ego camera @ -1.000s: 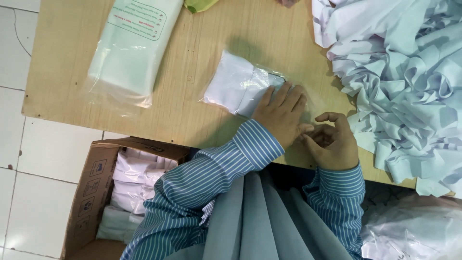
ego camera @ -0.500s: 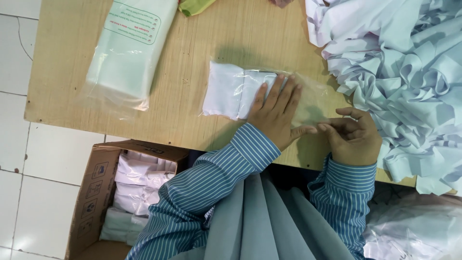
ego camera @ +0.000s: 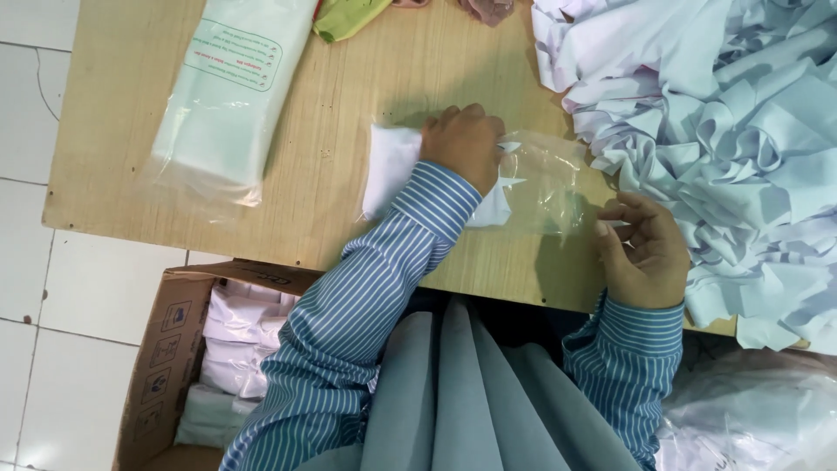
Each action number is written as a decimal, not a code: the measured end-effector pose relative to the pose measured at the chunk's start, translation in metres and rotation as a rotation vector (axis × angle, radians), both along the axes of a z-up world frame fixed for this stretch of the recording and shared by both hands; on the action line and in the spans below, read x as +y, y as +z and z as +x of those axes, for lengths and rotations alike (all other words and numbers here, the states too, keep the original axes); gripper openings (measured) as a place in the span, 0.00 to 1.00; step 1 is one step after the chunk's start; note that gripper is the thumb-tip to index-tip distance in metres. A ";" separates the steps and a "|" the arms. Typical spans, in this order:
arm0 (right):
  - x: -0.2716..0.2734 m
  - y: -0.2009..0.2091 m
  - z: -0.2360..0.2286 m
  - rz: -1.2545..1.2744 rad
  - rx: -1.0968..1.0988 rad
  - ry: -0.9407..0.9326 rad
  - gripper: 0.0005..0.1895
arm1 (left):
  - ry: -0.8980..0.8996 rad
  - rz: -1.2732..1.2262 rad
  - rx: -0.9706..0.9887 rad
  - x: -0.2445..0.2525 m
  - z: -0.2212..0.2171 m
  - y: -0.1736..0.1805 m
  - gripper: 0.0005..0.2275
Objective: Folding small white fabric pieces and inserting them into clear plastic bags, then placing the finished packages into a cardboard box.
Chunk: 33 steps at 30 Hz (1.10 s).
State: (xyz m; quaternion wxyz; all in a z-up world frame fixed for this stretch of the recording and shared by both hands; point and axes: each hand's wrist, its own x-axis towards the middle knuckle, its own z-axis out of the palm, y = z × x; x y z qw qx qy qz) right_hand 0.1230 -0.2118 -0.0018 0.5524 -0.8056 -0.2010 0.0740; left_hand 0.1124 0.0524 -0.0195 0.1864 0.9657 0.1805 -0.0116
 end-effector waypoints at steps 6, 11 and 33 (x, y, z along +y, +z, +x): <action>0.027 0.010 0.003 0.243 0.263 0.110 0.39 | 0.110 -0.280 -0.647 0.010 -0.018 0.043 0.07; 0.071 0.038 0.002 0.383 0.398 0.173 0.33 | 0.008 -0.645 -0.884 0.007 -0.027 0.079 0.06; 0.027 0.009 -0.041 0.218 -0.541 0.443 0.07 | -0.364 -0.321 -0.901 -0.015 -0.184 0.044 0.07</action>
